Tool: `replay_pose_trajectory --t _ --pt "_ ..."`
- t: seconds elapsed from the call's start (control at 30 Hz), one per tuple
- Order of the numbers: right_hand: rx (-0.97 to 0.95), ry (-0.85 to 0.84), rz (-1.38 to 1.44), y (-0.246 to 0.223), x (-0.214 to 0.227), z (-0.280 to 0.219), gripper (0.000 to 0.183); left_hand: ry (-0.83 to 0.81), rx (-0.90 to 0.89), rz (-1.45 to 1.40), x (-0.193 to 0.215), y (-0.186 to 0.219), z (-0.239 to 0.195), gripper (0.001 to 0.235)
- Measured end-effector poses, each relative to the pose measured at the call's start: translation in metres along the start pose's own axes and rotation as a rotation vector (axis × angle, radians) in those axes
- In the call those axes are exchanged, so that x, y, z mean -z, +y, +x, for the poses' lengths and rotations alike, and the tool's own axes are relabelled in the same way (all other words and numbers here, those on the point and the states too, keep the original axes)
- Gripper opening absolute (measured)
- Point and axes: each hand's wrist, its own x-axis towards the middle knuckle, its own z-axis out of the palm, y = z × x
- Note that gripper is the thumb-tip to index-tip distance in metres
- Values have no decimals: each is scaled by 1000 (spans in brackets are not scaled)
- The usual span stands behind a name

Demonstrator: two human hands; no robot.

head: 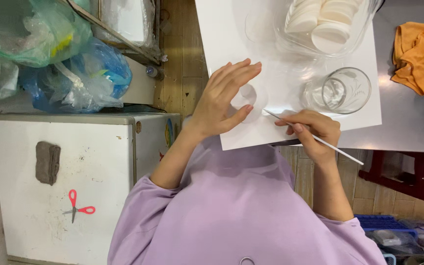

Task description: The person assembles a flower-shaped decorative item by placing small white circular pieces into a white plastic mold and pressing them with a thin white stick. The person repeatedly dips the stick into a glass of water and continues to press and adjust the pieces until the assembly is complete.

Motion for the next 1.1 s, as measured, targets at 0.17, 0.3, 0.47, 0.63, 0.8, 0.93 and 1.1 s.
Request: replay_pose_trajectory --t 0.17,0.3,0.47,0.63,0.8,0.93,1.1 --pt "65 117 26 19 -3 -7 23 -16 35 64 -15 1 6 67" --pt "59 110 55 22 -5 -11 23 -64 18 30 -18 -1 7 65" --pt "89 81 -9 23 -9 -10 22 -6 31 60 -12 1 6 65" --pt "74 82 26 26 -8 -11 22 42 20 109 -13 7 7 74" --pt "73 143 33 29 -8 -13 23 2 62 59 -19 7 11 66" --pt "96 162 87 30 -8 -15 24 -24 58 111 -17 12 12 62" --pt "112 158 69 33 -7 -17 23 41 -20 304 -23 19 16 56"
